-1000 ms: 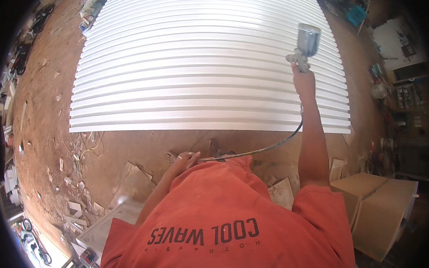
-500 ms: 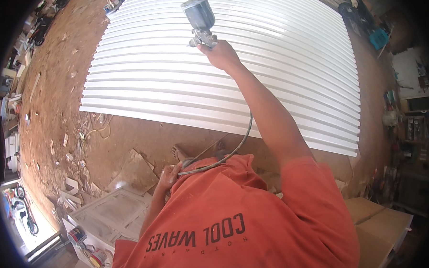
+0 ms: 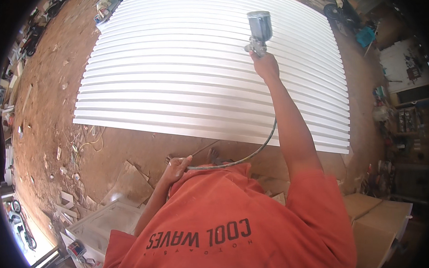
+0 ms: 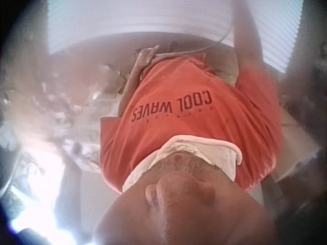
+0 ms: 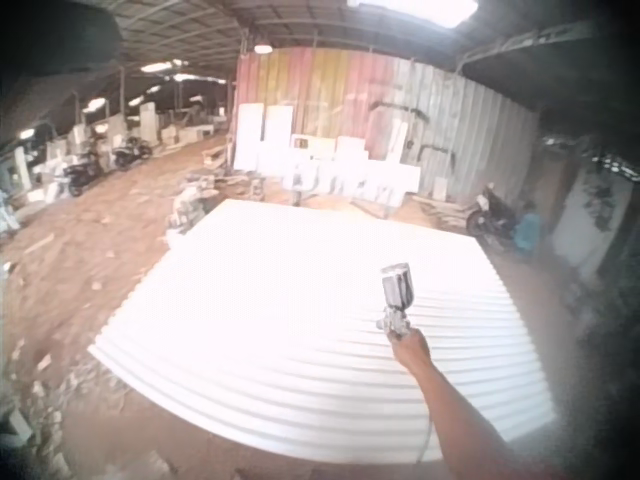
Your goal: The person mixes white paint from a can into a spray gun reservoir and then uses the spray gun to apply a coat of white paint to a large corrugated metal or plastic panel on the workshop floor.
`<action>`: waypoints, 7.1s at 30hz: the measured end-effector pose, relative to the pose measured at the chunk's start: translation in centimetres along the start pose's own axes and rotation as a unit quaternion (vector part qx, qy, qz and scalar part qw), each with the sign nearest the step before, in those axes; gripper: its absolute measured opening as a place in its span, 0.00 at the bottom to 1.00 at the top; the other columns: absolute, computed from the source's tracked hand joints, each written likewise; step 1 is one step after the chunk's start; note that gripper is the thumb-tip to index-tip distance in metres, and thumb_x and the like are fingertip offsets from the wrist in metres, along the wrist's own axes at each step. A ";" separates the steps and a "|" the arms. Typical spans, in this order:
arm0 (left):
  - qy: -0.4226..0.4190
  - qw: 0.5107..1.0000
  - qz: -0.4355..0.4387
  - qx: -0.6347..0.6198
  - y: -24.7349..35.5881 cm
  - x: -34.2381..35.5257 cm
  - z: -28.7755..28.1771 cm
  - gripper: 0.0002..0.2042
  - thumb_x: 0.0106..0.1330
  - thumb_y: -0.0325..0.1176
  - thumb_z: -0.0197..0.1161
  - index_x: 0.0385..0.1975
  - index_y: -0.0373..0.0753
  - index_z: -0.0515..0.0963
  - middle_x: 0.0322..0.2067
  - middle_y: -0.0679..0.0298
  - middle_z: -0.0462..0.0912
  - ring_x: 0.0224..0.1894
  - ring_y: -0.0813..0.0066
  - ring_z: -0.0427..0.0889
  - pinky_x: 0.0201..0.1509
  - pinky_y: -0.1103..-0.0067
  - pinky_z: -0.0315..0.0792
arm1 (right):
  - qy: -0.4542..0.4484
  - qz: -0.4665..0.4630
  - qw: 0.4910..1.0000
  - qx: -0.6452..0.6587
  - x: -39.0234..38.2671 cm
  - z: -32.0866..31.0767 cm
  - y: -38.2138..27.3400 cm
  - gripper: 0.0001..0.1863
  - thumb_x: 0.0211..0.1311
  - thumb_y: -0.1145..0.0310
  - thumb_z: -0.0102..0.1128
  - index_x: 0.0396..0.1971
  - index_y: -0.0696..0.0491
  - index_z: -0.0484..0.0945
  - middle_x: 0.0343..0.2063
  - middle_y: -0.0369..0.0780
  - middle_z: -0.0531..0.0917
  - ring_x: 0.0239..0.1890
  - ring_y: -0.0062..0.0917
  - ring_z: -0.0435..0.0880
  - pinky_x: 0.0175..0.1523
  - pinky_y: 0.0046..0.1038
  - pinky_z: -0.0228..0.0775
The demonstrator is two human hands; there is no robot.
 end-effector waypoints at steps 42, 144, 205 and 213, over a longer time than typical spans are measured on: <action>-0.057 0.998 0.009 0.011 -0.9 3.2 -0.3 0.25 0.73 0.51 0.54 0.23 0.32 0.74 0.19 0.60 0.72 0.25 0.73 0.68 0.34 0.71 0.67 | 0.043 -0.005 0.999 0.015 4.2 0.5 -7.3 0.29 0.63 0.42 0.55 0.48 0.54 0.81 0.46 0.52 0.84 0.50 0.48 0.82 0.53 0.46 0.73; -0.072 0.963 -0.248 -0.082 22.3 35.9 110.8 0.35 0.70 0.65 0.42 0.62 0.40 0.72 0.63 0.45 0.70 0.63 0.52 0.72 0.65 0.67 0.67 | -0.246 -0.187 0.882 0.357 23.3 -58.5 82.2 0.13 0.69 0.63 0.61 0.43 0.59 0.78 0.26 0.34 0.81 0.32 0.18 0.79 0.38 0.26 0.72; 0.557 0.593 0.180 -0.552 109.1 151.2 41.0 0.13 0.65 0.43 0.62 0.38 0.42 0.70 0.28 0.69 0.73 0.28 0.81 0.70 0.32 0.80 0.66 | -0.554 0.062 0.818 -0.140 173.1 -17.8 56.8 0.15 0.69 0.57 0.51 0.34 0.53 0.77 0.27 0.34 0.77 0.22 0.24 0.74 0.26 0.30 0.68; 0.612 0.526 0.059 -0.587 112.7 153.5 24.1 0.12 0.64 0.40 0.61 0.39 0.41 0.71 0.31 0.70 0.71 0.36 0.79 0.70 0.41 0.77 0.64 | -0.619 -0.130 0.760 -0.148 188.0 -0.2 27.3 0.13 0.69 0.56 0.51 0.35 0.51 0.78 0.26 0.32 0.76 0.22 0.19 0.74 0.24 0.24 0.67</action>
Point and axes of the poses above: each hand's wrist, its own x-axis towards the middle knuckle, its own z-axis out of the palm, y = z × x, the point moved 2 cm from there along x, towards the middle knuckle
